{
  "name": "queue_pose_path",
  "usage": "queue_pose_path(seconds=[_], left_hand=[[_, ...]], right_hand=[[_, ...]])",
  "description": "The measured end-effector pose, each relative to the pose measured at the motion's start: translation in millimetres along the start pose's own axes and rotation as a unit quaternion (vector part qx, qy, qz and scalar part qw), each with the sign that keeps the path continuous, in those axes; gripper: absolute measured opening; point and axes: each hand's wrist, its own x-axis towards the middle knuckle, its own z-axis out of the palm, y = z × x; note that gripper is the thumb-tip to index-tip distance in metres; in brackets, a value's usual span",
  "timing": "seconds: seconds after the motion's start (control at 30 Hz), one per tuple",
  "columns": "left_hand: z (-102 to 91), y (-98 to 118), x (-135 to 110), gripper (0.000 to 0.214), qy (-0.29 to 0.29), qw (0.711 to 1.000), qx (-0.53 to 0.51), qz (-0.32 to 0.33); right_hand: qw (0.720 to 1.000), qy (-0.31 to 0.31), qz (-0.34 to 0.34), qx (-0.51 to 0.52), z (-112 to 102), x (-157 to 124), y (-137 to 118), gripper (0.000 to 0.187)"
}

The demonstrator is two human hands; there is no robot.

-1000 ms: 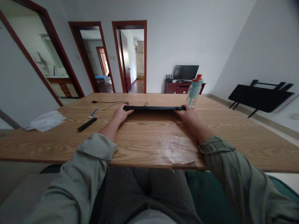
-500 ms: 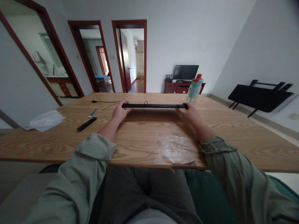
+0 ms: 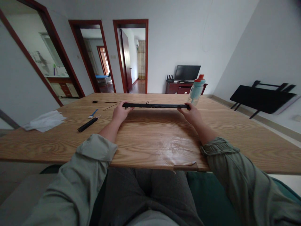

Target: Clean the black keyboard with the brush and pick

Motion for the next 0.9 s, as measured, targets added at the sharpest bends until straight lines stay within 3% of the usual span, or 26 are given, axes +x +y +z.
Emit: queue_pose_path(seconds=[0.2, 0.53, 0.73, 0.9], left_hand=[[5.7, -10.6, 0.9, 0.055, -0.063, 0.996, 0.027, -0.054], [-0.4, 1.4, -0.5, 0.05, -0.005, 0.999, 0.045, 0.004], [4.4, -10.9, 2.1, 0.056, -0.064, 0.995, 0.078, -0.03], [6.0, -12.2, 2.8, 0.059, -0.069, 0.993, 0.088, -0.038]], right_hand=[[0.999, -0.035, 0.029, -0.021, 2.6, -2.2, 1.8, 0.067], [1.0, 0.012, 0.02, 0.016, -2.3, -0.2, -3.5, 0.072], [0.999, -0.038, 0.031, -0.014, 3.9, 0.3, 5.3, 0.065], [0.999, -0.037, 0.026, -0.007, 5.4, -1.0, 6.9, 0.065]])
